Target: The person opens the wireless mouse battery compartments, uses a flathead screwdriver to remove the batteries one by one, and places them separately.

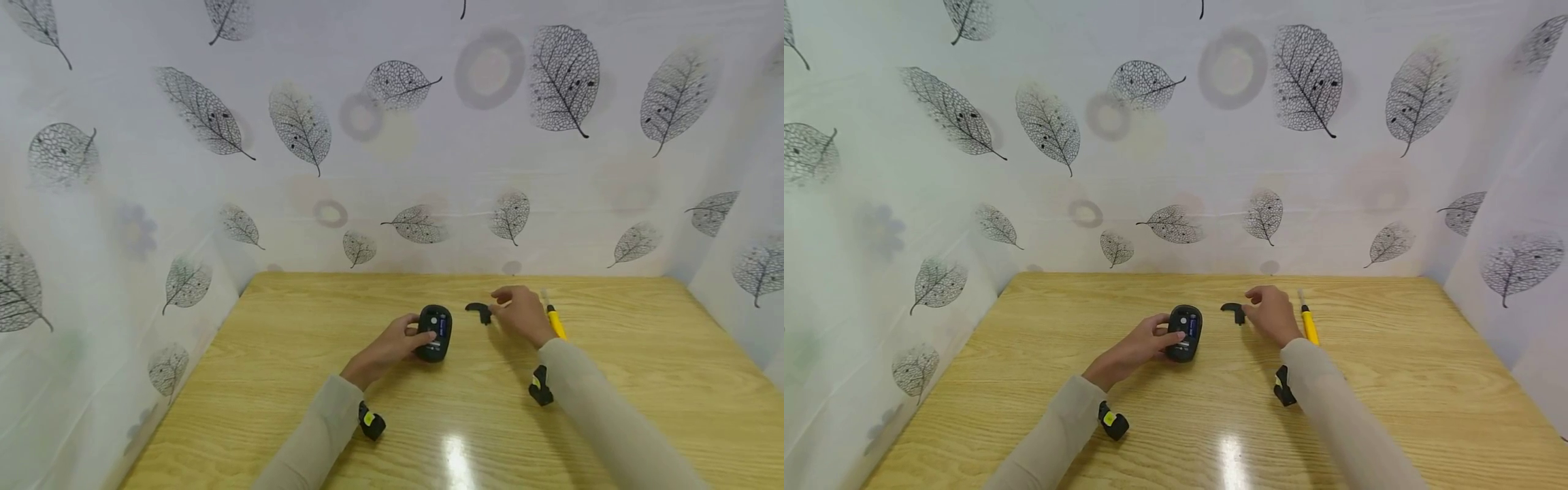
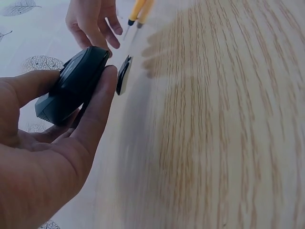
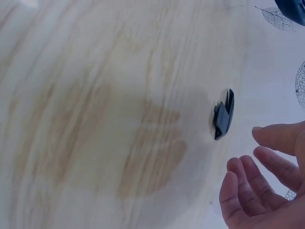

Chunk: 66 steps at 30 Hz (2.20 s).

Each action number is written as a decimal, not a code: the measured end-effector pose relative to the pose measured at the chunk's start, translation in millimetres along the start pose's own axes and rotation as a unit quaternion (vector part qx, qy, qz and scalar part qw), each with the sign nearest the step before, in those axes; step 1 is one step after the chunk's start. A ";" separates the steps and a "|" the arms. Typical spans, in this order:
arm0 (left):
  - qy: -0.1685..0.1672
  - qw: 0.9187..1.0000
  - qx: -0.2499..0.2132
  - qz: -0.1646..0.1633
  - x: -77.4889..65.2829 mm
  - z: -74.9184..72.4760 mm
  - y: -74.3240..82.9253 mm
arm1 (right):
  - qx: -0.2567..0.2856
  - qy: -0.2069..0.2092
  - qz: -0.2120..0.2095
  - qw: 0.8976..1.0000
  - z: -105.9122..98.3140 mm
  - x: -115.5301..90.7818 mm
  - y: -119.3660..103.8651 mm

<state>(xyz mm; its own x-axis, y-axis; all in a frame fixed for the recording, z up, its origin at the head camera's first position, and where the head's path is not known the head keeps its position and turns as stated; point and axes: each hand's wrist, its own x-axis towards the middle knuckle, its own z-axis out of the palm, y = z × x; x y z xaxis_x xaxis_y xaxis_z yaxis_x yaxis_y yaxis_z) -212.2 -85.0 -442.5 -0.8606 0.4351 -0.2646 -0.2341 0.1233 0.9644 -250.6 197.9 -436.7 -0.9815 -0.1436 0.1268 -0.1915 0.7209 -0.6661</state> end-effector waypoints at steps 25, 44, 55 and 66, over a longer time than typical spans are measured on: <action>0.009 1.000 0.009 -0.005 -1.4 -4.5 -2.8 | -0.076 0.030 0.007 0.997 -40.1 -24.2 15.1; 0.014 1.000 0.011 -0.001 -2.9 -5.1 -2.0 | -0.105 0.012 0.070 0.992 -59.7 -37.3 41.6; 0.004 0.999 -0.038 -0.001 -4.0 -4.5 -2.0 | -0.117 0.001 0.084 0.990 -61.9 -44.8 48.4; -0.007 0.999 -0.038 0.007 -5.5 -5.7 -1.4 | -0.094 -0.020 0.107 0.990 -61.5 -47.8 51.6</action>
<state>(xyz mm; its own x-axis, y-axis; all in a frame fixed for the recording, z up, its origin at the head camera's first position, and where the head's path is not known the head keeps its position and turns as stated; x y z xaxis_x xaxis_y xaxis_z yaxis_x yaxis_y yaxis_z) -209.8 -92.7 -442.4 -0.8577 0.4493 -0.2499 -0.2555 0.0492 0.9656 -213.9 283.6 -431.9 -0.9994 0.0025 -0.0340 0.0200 0.8506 -0.5254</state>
